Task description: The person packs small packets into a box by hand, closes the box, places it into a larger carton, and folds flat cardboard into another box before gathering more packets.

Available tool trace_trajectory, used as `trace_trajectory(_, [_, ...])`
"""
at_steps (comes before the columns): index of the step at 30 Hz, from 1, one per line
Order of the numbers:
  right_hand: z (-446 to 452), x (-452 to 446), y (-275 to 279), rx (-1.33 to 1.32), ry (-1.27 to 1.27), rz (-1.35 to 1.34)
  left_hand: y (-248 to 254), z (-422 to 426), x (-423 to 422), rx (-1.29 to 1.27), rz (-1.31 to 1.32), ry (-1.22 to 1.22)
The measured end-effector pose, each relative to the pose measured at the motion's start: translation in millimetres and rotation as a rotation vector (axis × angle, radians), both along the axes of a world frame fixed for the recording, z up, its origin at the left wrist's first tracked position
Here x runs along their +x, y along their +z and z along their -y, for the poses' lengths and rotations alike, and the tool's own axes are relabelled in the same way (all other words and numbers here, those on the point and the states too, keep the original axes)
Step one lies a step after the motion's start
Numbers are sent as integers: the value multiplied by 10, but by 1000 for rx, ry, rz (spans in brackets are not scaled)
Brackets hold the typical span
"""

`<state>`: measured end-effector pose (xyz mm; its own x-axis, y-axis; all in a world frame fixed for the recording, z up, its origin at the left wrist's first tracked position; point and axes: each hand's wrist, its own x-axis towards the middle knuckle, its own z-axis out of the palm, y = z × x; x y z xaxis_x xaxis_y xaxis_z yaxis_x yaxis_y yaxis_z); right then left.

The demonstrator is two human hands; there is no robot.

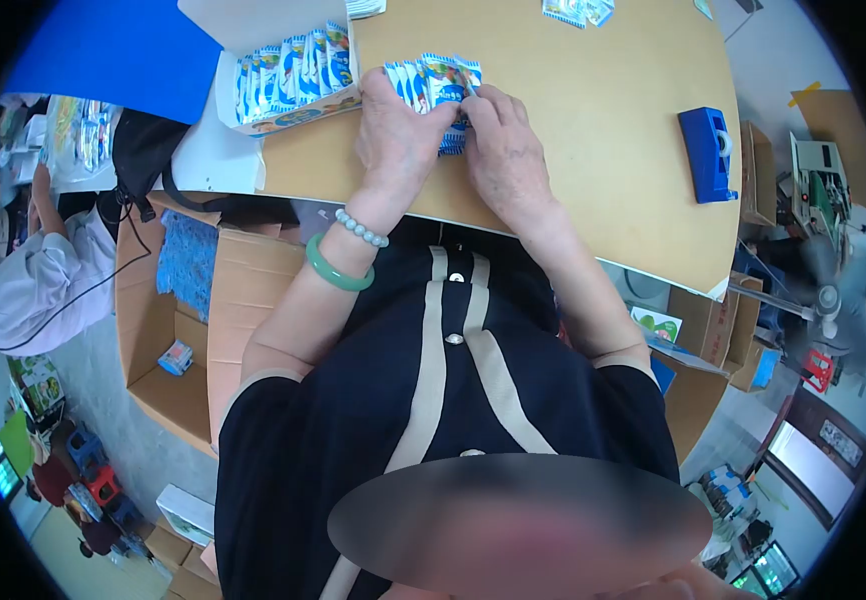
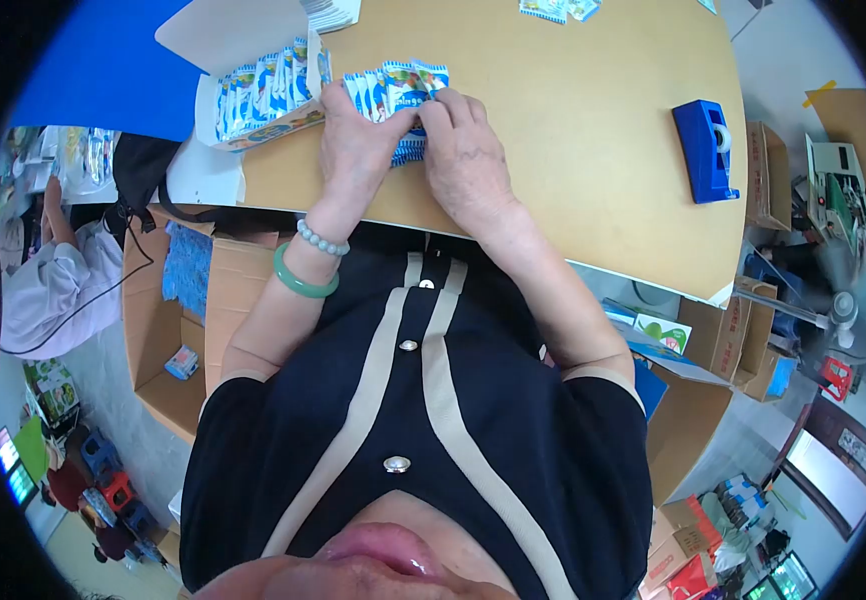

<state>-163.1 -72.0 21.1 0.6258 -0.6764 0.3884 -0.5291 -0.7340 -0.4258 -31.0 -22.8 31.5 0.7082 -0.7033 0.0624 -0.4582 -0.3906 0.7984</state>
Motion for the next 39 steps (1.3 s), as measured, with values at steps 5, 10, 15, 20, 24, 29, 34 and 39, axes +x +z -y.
trace_trajectory(5, [-164, -30, 28, 303, 46, 276, -30, -2, 30, -86, -138, -23])
trace_trajectory(10, [37, -166, 6, 428, 61, 247, 69, 10, 13, 21, -84, -51])
trace_trajectory(15, [1107, -144, 58, 254, -61, 54, -103, 15, 51, 12, -77, -48])
trace_trajectory(20, [2353, 107, -279, 143, -451, -65, -109, 6, 48, 2, -152, -35])
trace_trajectory(24, [2226, 107, -387, -330, -442, -433, -131, 12, 65, -11, -141, -23])
trace_trajectory(29, [1627, -250, -162, -247, -277, -511, -133, 4, 75, -21, -142, -55])
trace_trajectory(34, [846, -319, 282, 613, -386, 18, -124, -12, 79, 15, -136, -45])
trace_trajectory(39, [309, 53, -190, 428, -377, 317, -84, 5, 26, 38, -84, -33])
